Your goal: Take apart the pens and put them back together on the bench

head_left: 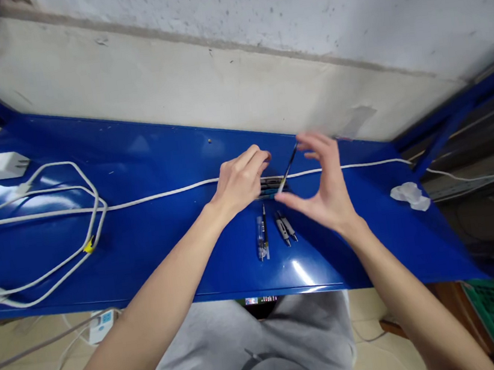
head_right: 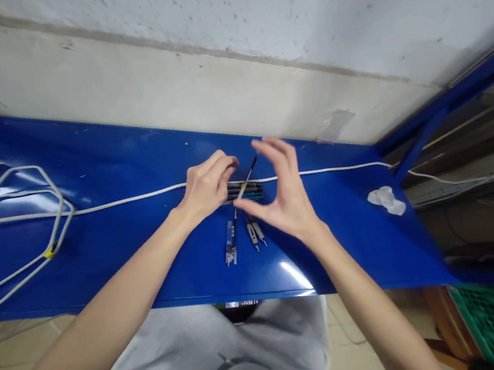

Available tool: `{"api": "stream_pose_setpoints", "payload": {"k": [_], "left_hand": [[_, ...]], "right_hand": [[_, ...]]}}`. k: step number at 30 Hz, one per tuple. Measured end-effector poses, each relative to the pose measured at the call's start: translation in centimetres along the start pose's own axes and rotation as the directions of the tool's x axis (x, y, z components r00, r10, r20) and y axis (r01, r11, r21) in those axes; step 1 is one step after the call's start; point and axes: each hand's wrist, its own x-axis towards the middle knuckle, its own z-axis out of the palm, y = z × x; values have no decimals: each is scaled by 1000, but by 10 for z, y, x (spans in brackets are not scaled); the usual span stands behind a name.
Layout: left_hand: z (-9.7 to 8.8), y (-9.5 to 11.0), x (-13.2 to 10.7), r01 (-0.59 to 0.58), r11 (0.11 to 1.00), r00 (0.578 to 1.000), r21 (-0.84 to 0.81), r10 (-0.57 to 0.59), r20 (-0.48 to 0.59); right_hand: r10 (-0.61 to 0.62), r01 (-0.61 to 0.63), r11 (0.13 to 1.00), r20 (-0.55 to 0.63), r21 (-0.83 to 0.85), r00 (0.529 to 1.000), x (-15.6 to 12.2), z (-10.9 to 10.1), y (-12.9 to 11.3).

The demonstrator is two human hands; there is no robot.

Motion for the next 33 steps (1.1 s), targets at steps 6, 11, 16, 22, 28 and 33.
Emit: {"api": "stream_pose_setpoints", "payload": {"k": [6, 11, 16, 22, 28, 33], "left_hand": [[-3, -1, -1, -25, 1000, 1000, 13, 25, -17], [-5, 6, 1, -34, 999, 999, 17, 34, 15], [-5, 9, 2, -30, 999, 999, 24, 29, 40], [-6, 8, 2, -20, 999, 996, -37, 23, 82], [-3, 10, 0, 99, 969, 988, -226, -68, 140], [0, 10, -3, 123, 954, 987, -274, -87, 138]], "right_hand": [[-7, -13, 999, -353, -53, 936, 33, 48, 46], [-14, -6, 999, -398, -49, 917, 21, 57, 55], [-11, -1, 999, -344, -33, 939, 17, 52, 61], [-43, 27, 998, -334, -53, 941, 17, 50, 69], [-88, 69, 995, -329, -71, 940, 17, 46, 68], [-89, 53, 990, -294, -127, 952, 16, 45, 69]]}}
